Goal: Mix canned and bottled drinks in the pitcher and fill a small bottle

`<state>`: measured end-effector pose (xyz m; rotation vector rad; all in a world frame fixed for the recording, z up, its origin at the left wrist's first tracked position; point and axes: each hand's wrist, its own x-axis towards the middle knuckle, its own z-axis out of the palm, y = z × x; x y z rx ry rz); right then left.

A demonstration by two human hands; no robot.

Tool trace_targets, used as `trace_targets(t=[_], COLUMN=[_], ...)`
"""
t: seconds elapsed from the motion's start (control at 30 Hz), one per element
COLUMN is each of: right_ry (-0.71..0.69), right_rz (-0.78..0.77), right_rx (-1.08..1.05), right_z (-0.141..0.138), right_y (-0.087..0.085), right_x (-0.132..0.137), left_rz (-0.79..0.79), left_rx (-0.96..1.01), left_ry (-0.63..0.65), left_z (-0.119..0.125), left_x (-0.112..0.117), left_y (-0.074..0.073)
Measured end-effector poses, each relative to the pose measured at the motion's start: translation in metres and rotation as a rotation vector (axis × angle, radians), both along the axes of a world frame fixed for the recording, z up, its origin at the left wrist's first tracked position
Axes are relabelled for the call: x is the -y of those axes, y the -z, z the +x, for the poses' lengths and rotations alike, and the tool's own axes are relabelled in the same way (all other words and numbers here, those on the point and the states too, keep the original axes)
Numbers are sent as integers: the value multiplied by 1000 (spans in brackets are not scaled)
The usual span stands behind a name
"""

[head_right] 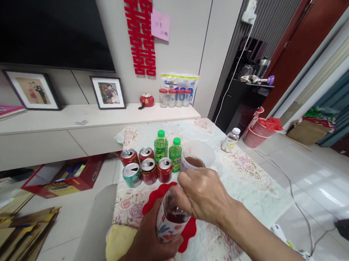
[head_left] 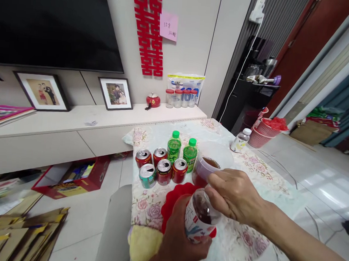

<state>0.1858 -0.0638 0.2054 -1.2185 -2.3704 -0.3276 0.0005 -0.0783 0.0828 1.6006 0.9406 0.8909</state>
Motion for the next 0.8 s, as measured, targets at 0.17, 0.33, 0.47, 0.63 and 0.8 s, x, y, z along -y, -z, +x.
trace_targets(t=[0.17, 0.33, 0.47, 0.63, 0.8], right_ry=[-134, -56, -263, -62, -9], right_rz=[-276, -651, -704, -689, -605], right_rx=[-58, -142, -209, -196, -120], right_z=[7, 9, 17, 13, 9], right_y=[-18, -47, -54, -43, -44], right_x=[1, 8, 3, 2, 11], left_rz=[-78, 25, -19, 46, 46], left_rx=[28, -32, -43, -65, -92], left_ry=[40, -68, -34, -87, -59], left_z=[-5, -8, -9, -8, -10], left_x=[-3, -8, -9, -10, -11], left_y=[1, 13, 11, 14, 18])
